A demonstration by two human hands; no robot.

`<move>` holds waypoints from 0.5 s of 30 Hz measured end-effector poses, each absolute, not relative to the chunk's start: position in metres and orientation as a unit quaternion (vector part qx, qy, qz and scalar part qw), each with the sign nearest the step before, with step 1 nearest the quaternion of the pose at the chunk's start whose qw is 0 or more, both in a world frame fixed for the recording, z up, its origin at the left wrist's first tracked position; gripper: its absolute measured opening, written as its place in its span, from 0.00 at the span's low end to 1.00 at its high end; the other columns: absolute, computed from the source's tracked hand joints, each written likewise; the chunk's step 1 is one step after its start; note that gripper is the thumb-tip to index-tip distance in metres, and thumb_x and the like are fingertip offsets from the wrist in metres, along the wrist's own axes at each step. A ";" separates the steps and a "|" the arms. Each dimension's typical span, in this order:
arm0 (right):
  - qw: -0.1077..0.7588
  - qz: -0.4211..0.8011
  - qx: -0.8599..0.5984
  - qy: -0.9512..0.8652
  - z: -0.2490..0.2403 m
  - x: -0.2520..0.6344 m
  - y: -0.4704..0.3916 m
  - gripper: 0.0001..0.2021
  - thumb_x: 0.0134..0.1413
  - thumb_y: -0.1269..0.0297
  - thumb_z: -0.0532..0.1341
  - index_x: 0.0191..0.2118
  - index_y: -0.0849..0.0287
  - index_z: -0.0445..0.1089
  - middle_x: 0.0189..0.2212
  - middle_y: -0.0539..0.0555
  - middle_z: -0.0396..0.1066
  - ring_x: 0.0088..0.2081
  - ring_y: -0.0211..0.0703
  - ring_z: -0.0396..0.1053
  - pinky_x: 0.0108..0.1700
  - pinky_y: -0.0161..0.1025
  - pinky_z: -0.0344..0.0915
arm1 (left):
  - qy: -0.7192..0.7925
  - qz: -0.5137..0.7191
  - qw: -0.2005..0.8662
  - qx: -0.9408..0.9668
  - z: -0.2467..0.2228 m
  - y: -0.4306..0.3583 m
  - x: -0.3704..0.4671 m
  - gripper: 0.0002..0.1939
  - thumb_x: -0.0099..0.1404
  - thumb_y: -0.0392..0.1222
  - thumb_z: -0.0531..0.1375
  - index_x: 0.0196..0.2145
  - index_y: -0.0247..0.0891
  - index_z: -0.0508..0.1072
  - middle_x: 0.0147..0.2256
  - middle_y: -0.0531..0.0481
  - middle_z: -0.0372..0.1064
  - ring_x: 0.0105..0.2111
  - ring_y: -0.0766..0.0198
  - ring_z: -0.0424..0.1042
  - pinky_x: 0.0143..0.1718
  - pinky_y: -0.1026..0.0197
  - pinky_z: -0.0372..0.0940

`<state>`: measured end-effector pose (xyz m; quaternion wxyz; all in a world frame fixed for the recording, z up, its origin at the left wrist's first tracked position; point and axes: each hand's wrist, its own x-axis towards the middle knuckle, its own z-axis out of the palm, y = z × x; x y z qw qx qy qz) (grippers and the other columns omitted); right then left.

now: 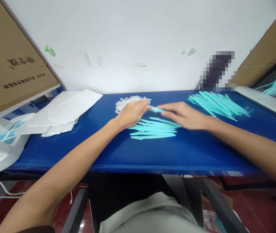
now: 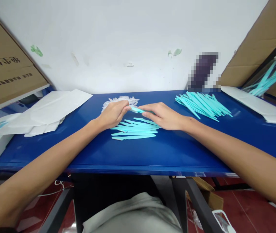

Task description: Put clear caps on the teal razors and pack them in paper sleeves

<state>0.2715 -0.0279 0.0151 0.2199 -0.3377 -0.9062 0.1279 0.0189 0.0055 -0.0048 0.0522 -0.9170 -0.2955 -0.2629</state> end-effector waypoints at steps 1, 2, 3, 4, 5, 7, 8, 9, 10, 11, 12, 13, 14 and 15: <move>0.215 0.106 -0.341 -0.909 0.014 0.273 -0.026 0.24 0.72 0.55 0.50 0.62 0.59 0.72 0.53 0.59 0.78 0.47 0.51 0.76 0.48 0.45 0.69 | -0.291 -0.249 0.061 -0.922 -0.002 0.007 0.017 0.30 0.79 0.59 0.37 0.43 0.37 0.70 0.36 0.43 0.72 0.35 0.56 0.69 0.41 0.55 0.59; 0.205 0.080 -0.351 -0.910 0.013 0.275 -0.024 0.23 0.71 0.55 0.50 0.61 0.59 0.72 0.53 0.59 0.78 0.47 0.52 0.75 0.48 0.45 0.69 | -0.295 -0.249 0.070 -0.920 0.000 0.008 0.014 0.28 0.79 0.58 0.39 0.44 0.37 0.70 0.36 0.43 0.72 0.36 0.55 0.69 0.44 0.54 0.59; 0.191 0.052 -0.366 -0.909 0.012 0.278 -0.021 0.23 0.71 0.56 0.50 0.60 0.59 0.73 0.51 0.60 0.78 0.47 0.53 0.75 0.47 0.46 0.69 | -0.311 -0.267 0.077 -0.909 0.003 0.010 0.010 0.26 0.79 0.58 0.41 0.45 0.38 0.70 0.35 0.45 0.72 0.36 0.55 0.69 0.46 0.52 0.59; 0.173 0.024 -0.386 -0.906 0.011 0.282 -0.018 0.22 0.71 0.56 0.50 0.58 0.60 0.74 0.50 0.61 0.78 0.46 0.53 0.75 0.46 0.46 0.69 | -0.337 -0.300 0.077 -0.889 0.006 0.012 0.006 0.24 0.79 0.57 0.42 0.44 0.38 0.70 0.33 0.46 0.71 0.35 0.56 0.69 0.46 0.52 0.59; 0.155 -0.004 -0.406 -0.900 0.009 0.286 -0.015 0.22 0.71 0.57 0.49 0.56 0.60 0.75 0.48 0.62 0.78 0.44 0.54 0.75 0.45 0.47 0.68 | -0.368 -0.342 0.071 -0.862 0.008 0.014 0.001 0.23 0.79 0.57 0.44 0.42 0.39 0.69 0.31 0.48 0.69 0.32 0.58 0.67 0.45 0.53 0.59; 0.121 -0.052 -0.440 -0.888 0.006 0.295 -0.009 0.22 0.70 0.58 0.48 0.53 0.62 0.75 0.46 0.64 0.77 0.42 0.55 0.74 0.43 0.48 0.67 | -0.415 -0.421 0.046 -0.805 0.010 0.019 -0.011 0.21 0.78 0.57 0.46 0.38 0.40 0.67 0.26 0.51 0.63 0.27 0.61 0.63 0.37 0.56 0.59; 0.110 -0.072 -0.453 -0.882 0.005 0.299 -0.007 0.22 0.70 0.58 0.48 0.52 0.63 0.76 0.45 0.65 0.76 0.41 0.55 0.74 0.42 0.48 0.67 | -0.427 -0.449 0.032 -0.784 0.010 0.021 -0.017 0.20 0.77 0.57 0.47 0.36 0.41 0.66 0.24 0.53 0.59 0.25 0.62 0.60 0.34 0.58 0.57; 0.102 -0.086 -0.463 -0.876 0.003 0.303 -0.004 0.22 0.70 0.59 0.48 0.51 0.64 0.76 0.44 0.65 0.75 0.40 0.55 0.73 0.42 0.48 0.67 | -0.432 -0.469 0.020 -0.770 0.009 0.023 -0.022 0.20 0.77 0.58 0.48 0.35 0.42 0.66 0.23 0.55 0.56 0.24 0.63 0.58 0.31 0.58 0.56; 0.096 -0.096 -0.468 -0.873 0.001 0.306 -0.002 0.21 0.69 0.59 0.48 0.51 0.64 0.76 0.43 0.65 0.73 0.39 0.54 0.73 0.41 0.48 0.67 | -0.435 -0.482 0.009 -0.761 0.008 0.025 -0.026 0.19 0.76 0.59 0.50 0.35 0.42 0.65 0.22 0.56 0.53 0.22 0.64 0.56 0.30 0.59 0.54; 0.090 -0.101 -0.470 -0.872 -0.001 0.308 -0.001 0.21 0.69 0.60 0.49 0.51 0.64 0.76 0.43 0.65 0.73 0.38 0.53 0.73 0.41 0.48 0.67 | -0.437 -0.490 -0.002 -0.754 0.006 0.026 -0.029 0.19 0.76 0.59 0.50 0.36 0.43 0.65 0.20 0.58 0.51 0.21 0.65 0.54 0.28 0.59 0.53; 0.086 -0.102 -0.471 -0.872 -0.003 0.310 0.000 0.21 0.68 0.60 0.49 0.52 0.63 0.76 0.43 0.65 0.72 0.38 0.52 0.73 0.41 0.47 0.67 | -0.440 -0.494 -0.014 -0.750 0.005 0.027 -0.031 0.18 0.75 0.59 0.51 0.37 0.43 0.65 0.20 0.59 0.49 0.20 0.65 0.53 0.27 0.59 0.52; 0.081 -0.100 -0.469 -0.874 -0.004 0.310 0.001 0.21 0.68 0.61 0.50 0.52 0.63 0.76 0.44 0.64 0.72 0.38 0.51 0.73 0.41 0.47 0.67 | -0.443 -0.496 -0.027 -0.747 0.003 0.028 -0.032 0.17 0.75 0.59 0.51 0.37 0.43 0.65 0.19 0.60 0.48 0.19 0.65 0.51 0.27 0.60 0.51; 0.076 -0.099 -0.469 -0.874 -0.005 0.310 0.000 0.21 0.68 0.61 0.50 0.53 0.63 0.76 0.45 0.64 0.73 0.39 0.51 0.73 0.41 0.46 0.67 | -0.445 -0.495 -0.039 -0.745 0.002 0.028 -0.032 0.17 0.74 0.58 0.51 0.38 0.43 0.65 0.18 0.60 0.48 0.19 0.66 0.50 0.26 0.60 0.51; 0.070 -0.100 -0.471 -0.874 -0.005 0.309 0.000 0.21 0.67 0.61 0.51 0.54 0.63 0.76 0.46 0.64 0.73 0.40 0.52 0.74 0.41 0.46 0.67 | -0.446 -0.492 -0.045 -0.746 0.002 0.028 -0.031 0.16 0.73 0.57 0.52 0.38 0.43 0.66 0.18 0.60 0.47 0.19 0.66 0.50 0.26 0.60 0.51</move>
